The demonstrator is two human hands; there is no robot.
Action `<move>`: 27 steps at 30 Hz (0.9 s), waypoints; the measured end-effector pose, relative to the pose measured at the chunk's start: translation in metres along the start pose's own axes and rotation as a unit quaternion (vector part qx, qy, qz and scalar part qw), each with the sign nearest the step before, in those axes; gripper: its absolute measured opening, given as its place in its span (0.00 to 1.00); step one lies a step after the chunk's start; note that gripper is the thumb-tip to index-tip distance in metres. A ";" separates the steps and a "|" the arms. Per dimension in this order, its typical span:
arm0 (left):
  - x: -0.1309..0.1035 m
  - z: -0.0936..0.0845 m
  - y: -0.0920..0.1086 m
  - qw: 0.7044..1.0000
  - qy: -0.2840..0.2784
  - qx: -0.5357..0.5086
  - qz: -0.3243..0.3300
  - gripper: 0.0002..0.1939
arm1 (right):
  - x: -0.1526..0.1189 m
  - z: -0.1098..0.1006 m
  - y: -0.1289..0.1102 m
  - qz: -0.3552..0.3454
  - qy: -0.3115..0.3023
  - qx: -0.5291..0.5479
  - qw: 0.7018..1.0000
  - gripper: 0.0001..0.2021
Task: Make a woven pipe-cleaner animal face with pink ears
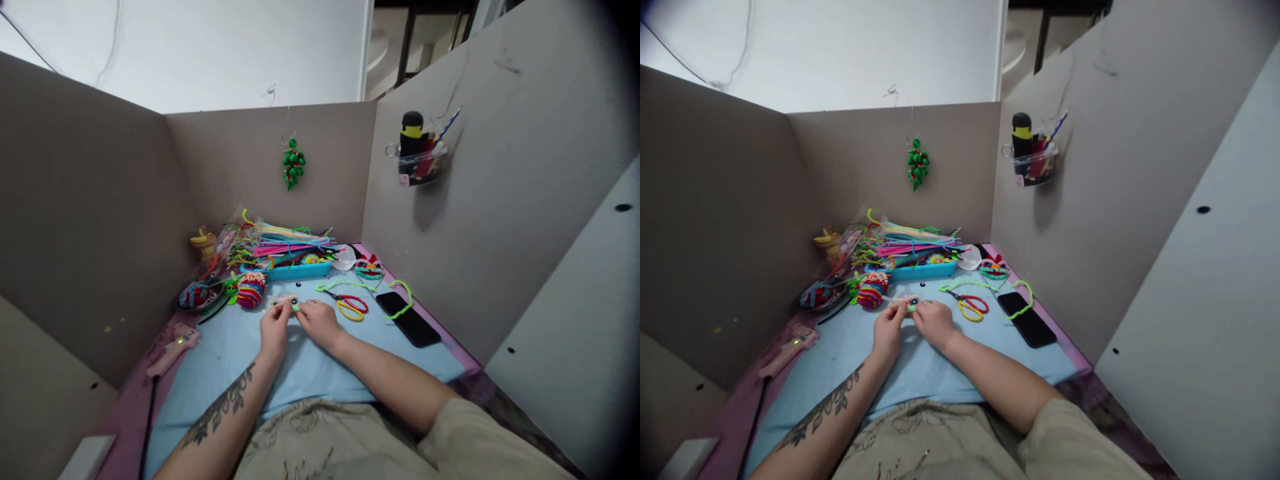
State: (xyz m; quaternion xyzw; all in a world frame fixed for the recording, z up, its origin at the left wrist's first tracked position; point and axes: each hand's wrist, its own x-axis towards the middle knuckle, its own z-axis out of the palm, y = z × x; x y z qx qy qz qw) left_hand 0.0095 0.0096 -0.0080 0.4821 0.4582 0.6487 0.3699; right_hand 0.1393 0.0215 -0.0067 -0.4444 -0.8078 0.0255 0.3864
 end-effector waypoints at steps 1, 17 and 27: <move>0.001 0.000 0.000 1.000 0.001 -0.008 -0.009 0.15 | 0.000 0.000 0.000 0.000 -0.004 0.003 1.000 0.10; 0.000 -0.007 -0.002 0.972 -0.199 -0.095 -0.081 0.19 | 0.007 -0.007 0.020 0.165 -0.334 0.573 0.730 0.23; 0.007 -0.006 -0.006 0.987 -0.091 -0.106 -0.081 0.11 | 0.006 -0.011 0.010 0.001 -0.146 0.220 0.965 0.14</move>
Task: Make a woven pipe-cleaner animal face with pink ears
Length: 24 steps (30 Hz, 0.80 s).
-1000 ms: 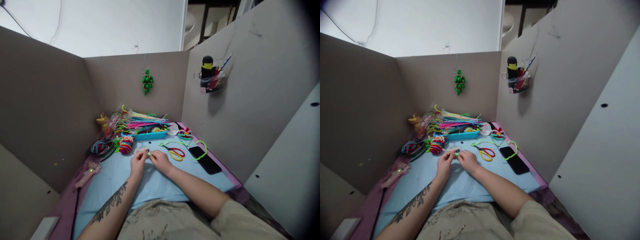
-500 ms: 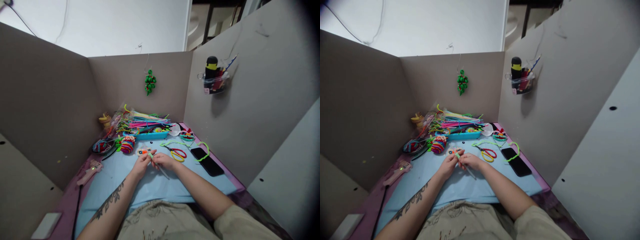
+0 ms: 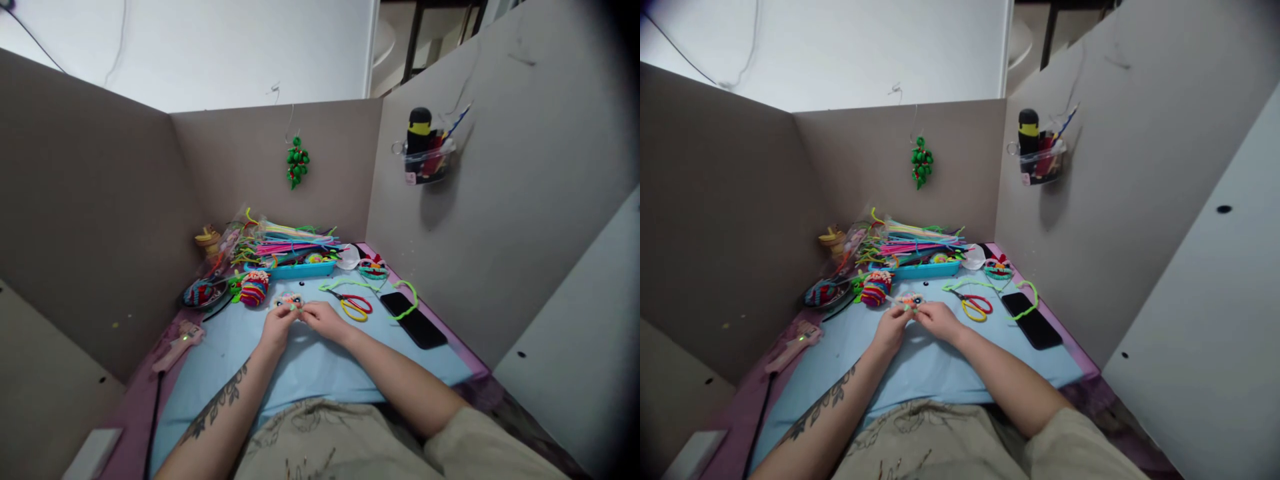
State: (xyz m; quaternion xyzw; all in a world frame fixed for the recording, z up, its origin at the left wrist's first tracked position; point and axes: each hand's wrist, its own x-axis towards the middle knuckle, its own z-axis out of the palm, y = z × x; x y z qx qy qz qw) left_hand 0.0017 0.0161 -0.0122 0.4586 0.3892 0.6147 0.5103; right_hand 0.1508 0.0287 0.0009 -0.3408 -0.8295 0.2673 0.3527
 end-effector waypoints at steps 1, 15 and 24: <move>0.000 0.000 0.000 1.000 0.006 -0.006 0.000 0.11 | -0.001 0.001 -0.002 -0.023 0.033 -0.070 0.997 0.13; -0.009 0.000 0.013 0.986 -0.135 -0.082 -0.059 0.23 | -0.006 -0.009 0.009 0.141 -0.216 0.385 0.886 0.19; -0.004 -0.004 0.010 0.995 -0.086 -0.012 -0.053 0.22 | -0.006 -0.004 0.012 0.141 -0.220 0.423 0.868 0.20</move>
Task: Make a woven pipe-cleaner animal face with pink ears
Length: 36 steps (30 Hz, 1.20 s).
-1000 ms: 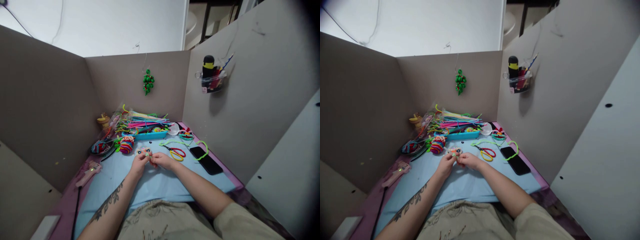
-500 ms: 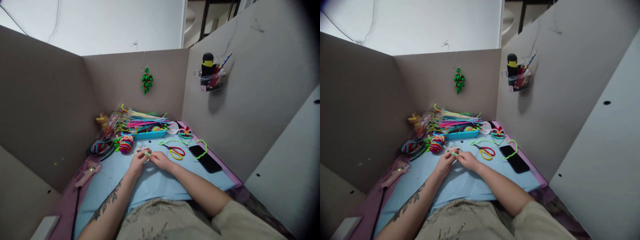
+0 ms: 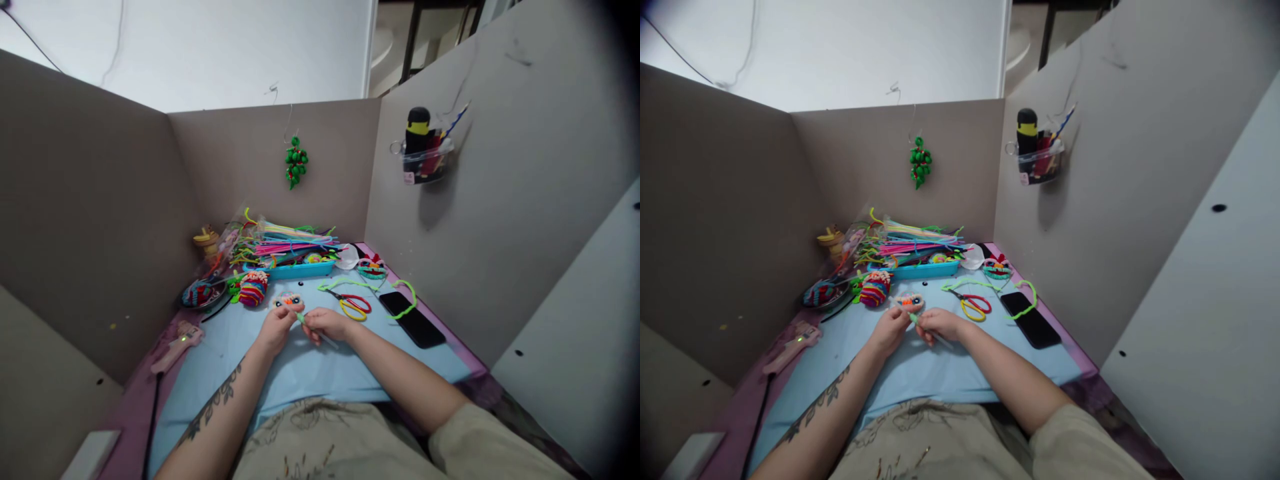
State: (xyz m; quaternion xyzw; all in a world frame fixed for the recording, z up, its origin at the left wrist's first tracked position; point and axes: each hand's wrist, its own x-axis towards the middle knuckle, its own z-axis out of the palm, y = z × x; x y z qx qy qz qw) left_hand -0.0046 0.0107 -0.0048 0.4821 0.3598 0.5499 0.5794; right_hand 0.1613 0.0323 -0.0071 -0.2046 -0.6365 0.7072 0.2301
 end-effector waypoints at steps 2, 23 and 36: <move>0.003 -0.002 -0.003 1.000 0.013 0.025 0.011 0.22 | 0.001 0.002 -0.002 -0.012 0.046 -0.056 0.997 0.21; 0.004 0.003 0.004 0.991 0.113 -0.069 0.011 0.21 | 0.004 0.005 -0.005 -0.106 0.241 -0.303 0.916 0.18; 0.002 0.004 0.000 0.995 0.065 0.000 0.070 0.18 | 0.003 0.000 -0.004 -0.066 0.157 -0.155 0.973 0.20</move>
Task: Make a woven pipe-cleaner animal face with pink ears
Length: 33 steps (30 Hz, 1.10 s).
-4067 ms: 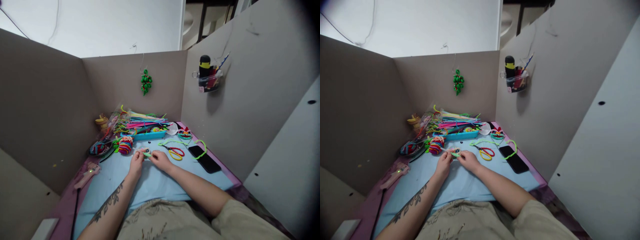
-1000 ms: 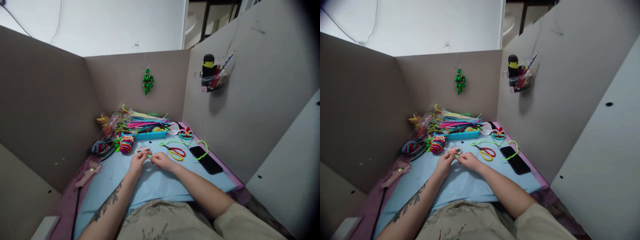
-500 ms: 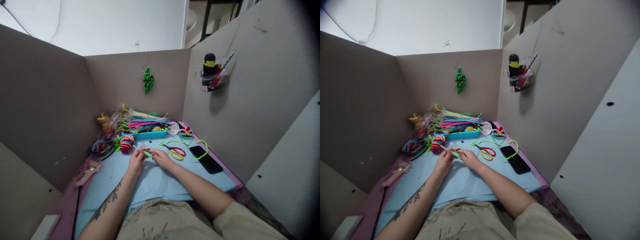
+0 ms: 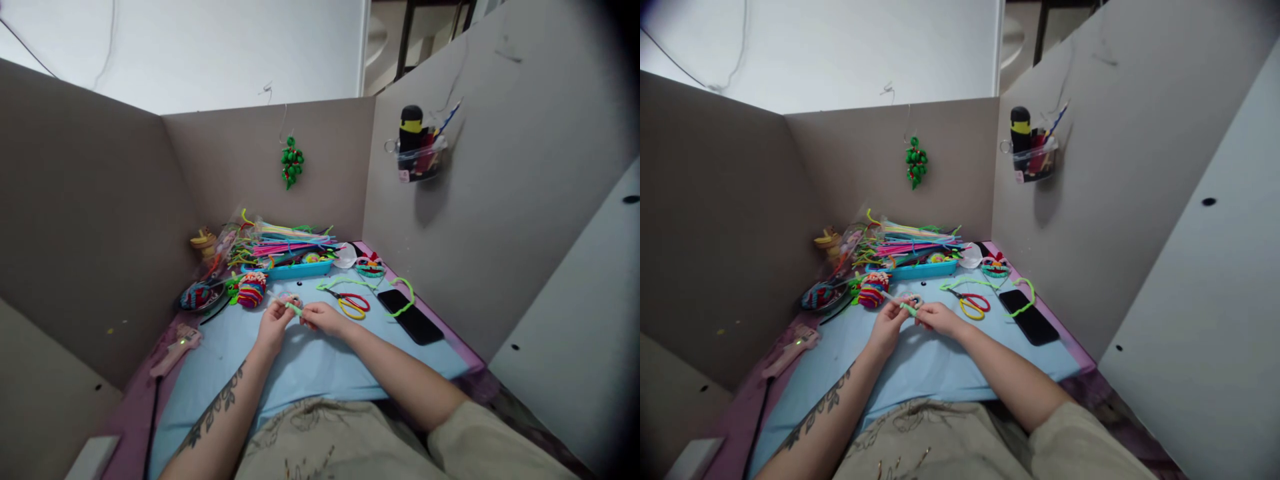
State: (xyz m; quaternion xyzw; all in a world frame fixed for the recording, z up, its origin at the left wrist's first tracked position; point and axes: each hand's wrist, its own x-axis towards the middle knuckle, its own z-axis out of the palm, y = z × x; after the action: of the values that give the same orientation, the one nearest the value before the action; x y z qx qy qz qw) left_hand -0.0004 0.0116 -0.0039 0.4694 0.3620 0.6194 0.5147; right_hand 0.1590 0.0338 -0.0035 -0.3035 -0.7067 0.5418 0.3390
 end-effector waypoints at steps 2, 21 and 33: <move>-0.001 0.002 0.003 1.000 0.012 0.016 0.007 0.16 | -0.001 0.000 0.000 -0.006 -0.001 -0.015 1.000 0.20; 0.002 0.003 -0.006 0.995 0.096 -0.007 0.031 0.15 | -0.002 0.015 -0.009 -0.157 0.177 -0.412 0.880 0.13; 0.002 -0.004 -0.001 0.998 -0.023 -0.046 -0.020 0.19 | 0.001 0.004 -0.001 -0.017 -0.002 -0.014 1.000 0.19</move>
State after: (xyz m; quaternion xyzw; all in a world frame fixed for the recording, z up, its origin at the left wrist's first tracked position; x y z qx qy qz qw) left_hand -0.0039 0.0138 -0.0059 0.4521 0.3305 0.6136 0.5566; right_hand 0.1556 0.0319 -0.0031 -0.2944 -0.7200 0.5269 0.3426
